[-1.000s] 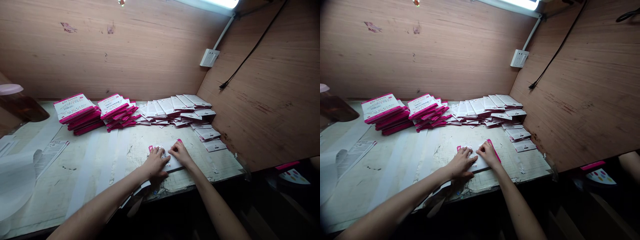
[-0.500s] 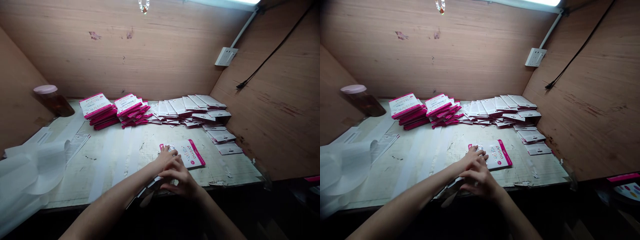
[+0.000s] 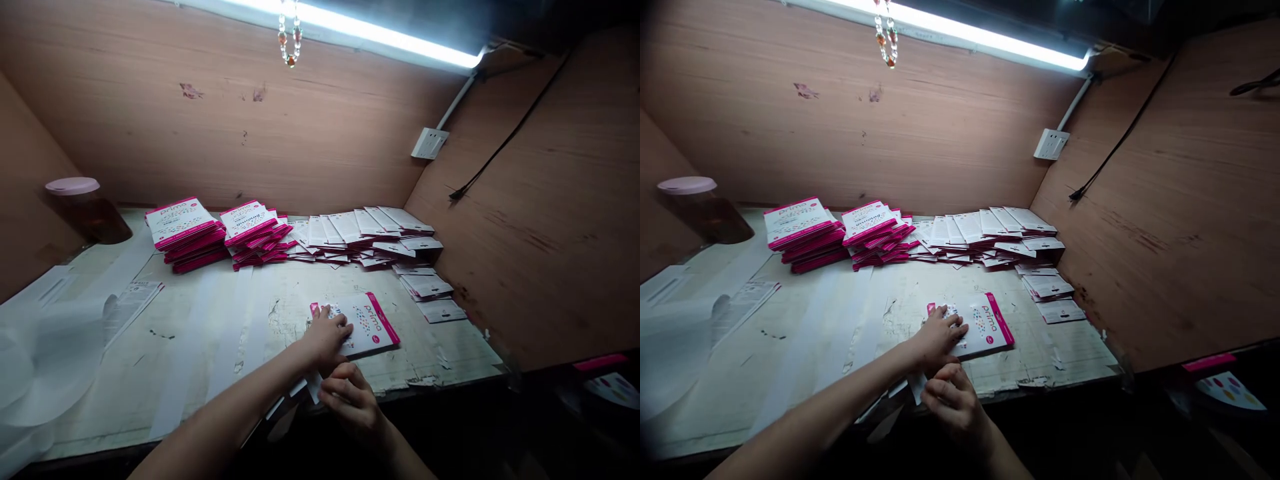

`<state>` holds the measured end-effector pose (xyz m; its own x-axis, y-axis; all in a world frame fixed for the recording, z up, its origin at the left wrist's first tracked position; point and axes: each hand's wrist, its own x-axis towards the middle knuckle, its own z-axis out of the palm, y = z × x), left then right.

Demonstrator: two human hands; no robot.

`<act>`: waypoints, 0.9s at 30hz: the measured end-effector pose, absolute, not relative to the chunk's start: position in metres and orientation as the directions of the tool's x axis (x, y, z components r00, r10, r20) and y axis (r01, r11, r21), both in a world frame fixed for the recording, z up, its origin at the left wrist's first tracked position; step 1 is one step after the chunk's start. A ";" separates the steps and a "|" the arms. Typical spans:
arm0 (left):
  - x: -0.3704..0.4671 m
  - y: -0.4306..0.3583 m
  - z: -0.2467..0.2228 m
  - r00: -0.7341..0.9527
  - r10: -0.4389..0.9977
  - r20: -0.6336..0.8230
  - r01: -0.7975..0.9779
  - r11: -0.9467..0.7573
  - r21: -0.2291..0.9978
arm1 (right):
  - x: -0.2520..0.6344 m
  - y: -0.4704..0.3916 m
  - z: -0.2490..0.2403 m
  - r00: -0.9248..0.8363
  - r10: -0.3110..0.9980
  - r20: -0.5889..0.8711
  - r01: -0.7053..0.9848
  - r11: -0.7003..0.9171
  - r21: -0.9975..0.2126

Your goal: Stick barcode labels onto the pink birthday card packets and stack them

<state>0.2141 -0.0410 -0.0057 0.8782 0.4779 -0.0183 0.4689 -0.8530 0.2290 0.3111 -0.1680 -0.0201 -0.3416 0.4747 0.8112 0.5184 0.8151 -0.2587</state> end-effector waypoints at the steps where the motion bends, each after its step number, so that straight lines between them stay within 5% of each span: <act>1: 0.214 -0.041 -0.005 0.879 0.476 -0.023 0.468 -0.854 0.229 | 0.311 -0.168 -0.023 -0.343 0.480 0.807 0.517 0.814 -0.265; 8: 0.215 -0.036 -0.003 0.895 0.444 -0.040 0.441 -0.869 0.225 | 0.324 -0.191 -0.020 -0.300 0.635 0.711 0.448 0.752 -0.483; 13: 0.216 -0.036 -0.004 0.893 0.446 -0.054 0.446 -0.866 0.228 | 0.392 -0.149 0.011 -0.091 0.924 0.372 0.379 0.377 -0.845; 19: 0.216 -0.037 -0.004 0.887 0.459 -0.043 0.455 -0.857 0.241 | 0.430 -0.057 -0.010 -0.204 0.964 0.172 0.534 0.257 -0.805; 27: 0.215 -0.042 -0.002 0.869 0.492 -0.055 0.491 -0.844 0.217 | 0.416 -0.044 -0.031 -0.206 0.959 0.193 0.665 0.282 -0.692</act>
<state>0.2148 -0.0415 -0.0018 0.8690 0.4916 -0.0553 0.4911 -0.8435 0.2175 0.4164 -0.0444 -0.0315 -0.2060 0.9593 0.1930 0.6648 0.2819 -0.6918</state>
